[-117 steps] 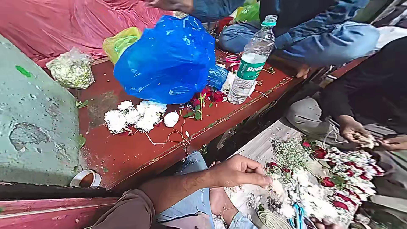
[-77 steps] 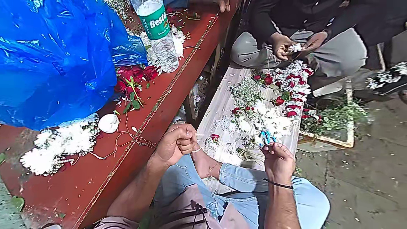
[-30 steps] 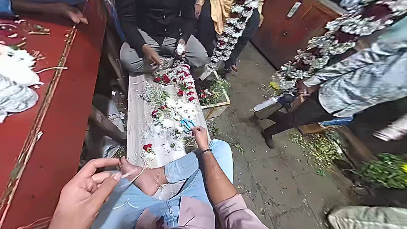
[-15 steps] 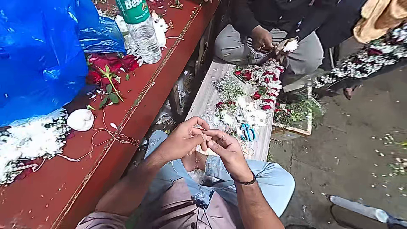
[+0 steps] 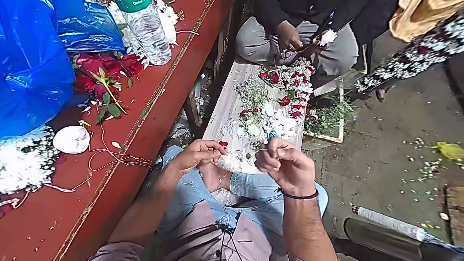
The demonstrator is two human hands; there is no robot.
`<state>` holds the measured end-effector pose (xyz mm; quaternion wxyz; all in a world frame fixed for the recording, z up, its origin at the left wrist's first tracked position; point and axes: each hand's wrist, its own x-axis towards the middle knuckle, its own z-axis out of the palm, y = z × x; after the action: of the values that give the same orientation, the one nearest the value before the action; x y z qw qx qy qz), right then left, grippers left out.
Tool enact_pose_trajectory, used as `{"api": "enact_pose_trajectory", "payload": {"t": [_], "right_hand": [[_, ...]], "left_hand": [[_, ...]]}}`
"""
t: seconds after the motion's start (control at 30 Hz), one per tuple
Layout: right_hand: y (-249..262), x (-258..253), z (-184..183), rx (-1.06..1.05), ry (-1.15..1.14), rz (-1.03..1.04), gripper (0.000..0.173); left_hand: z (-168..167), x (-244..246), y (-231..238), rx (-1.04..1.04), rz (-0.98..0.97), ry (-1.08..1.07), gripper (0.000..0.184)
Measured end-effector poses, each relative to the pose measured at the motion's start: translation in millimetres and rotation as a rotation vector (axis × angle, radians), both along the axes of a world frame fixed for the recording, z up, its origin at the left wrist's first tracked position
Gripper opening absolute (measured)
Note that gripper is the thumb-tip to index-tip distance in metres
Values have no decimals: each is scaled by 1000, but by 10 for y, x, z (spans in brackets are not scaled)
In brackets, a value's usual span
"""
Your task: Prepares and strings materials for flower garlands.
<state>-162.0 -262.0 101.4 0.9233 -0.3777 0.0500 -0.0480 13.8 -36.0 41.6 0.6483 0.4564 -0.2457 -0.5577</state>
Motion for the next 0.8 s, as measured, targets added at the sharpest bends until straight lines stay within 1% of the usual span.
{"api": "enact_pose_trajectory", "payload": {"t": [0.1,0.27,0.4,0.57,0.67,0.8], "right_hand": [[-194,-65,-15,47,14,-149,23],[-333,-161,-63,75,26,-239,24],[-348,-214,-103,125,14,-271,23],[-409,-297,-212,212,-28,-309,20],[-418,-312,-254,265,-20,-311,22],[-390,-333,-297,342,-44,-310,19]], "left_hand": [[-141,-26,66,21,-9,-44,17],[-70,-56,95,59,-10,-69,17],[-7,-70,78,91,25,-82,15],[11,-89,78,102,8,-75,13],[34,-90,63,120,2,-79,12],[19,-101,42,149,22,-93,12]]}}
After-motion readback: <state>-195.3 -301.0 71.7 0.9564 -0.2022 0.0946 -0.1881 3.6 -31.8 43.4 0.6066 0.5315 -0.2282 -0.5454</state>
